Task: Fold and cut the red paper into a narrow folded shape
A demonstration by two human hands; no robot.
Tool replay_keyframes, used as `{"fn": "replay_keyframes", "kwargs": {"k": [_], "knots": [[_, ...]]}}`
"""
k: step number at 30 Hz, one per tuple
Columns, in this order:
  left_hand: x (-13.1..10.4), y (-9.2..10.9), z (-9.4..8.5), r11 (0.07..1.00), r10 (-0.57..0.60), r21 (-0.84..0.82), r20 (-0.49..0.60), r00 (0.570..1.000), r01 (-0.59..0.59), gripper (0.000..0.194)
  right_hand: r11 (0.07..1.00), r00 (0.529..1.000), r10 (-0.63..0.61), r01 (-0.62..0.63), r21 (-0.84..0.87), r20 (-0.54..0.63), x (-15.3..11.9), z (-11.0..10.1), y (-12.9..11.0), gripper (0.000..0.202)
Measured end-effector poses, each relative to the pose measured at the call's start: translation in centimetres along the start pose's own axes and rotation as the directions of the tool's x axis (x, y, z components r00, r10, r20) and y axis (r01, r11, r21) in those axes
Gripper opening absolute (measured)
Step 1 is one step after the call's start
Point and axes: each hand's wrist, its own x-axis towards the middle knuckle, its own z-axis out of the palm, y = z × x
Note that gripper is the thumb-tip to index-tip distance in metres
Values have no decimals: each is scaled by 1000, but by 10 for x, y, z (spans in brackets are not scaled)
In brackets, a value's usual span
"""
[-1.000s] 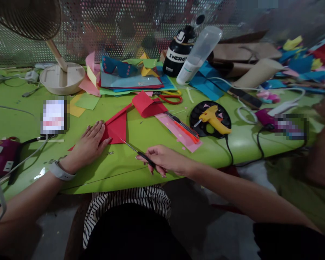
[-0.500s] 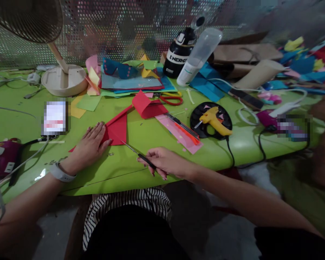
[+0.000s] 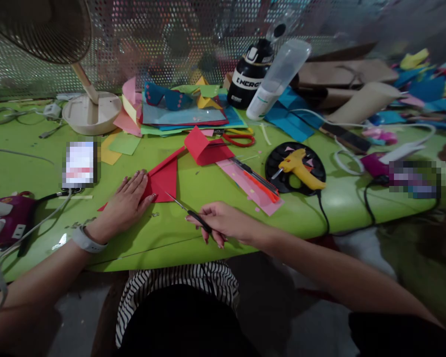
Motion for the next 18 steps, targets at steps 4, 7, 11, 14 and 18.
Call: {"fn": "replay_keyframes", "kwargs": {"k": [4, 7, 11, 14, 18], "knots": [[0, 0, -1, 1000, 2, -12, 0, 1000, -2, 66, 1000, 1000, -9, 9, -10, 0, 5, 2, -3, 54], [-1, 1, -1, 1000, -1, -23, 6, 1000, 1, 65, 1000, 1000, -2, 2, -10, -4, 6, 3, -4, 53], [-1, 0, 0, 999, 2, -48, -8, 1000, -2, 66, 1000, 1000, -4, 4, -8, -13, 5, 4, -2, 48], [-1, -1, 2, 998, 5, -62, -31, 1000, -6, 66, 1000, 1000, 6, -6, -14, -19, 4, 4, -2, 47], [-1, -1, 3, 999, 3, -54, -16, 1000, -4, 67, 999, 1000, 22, -23, -27, -18, 4, 6, -5, 50]]}}
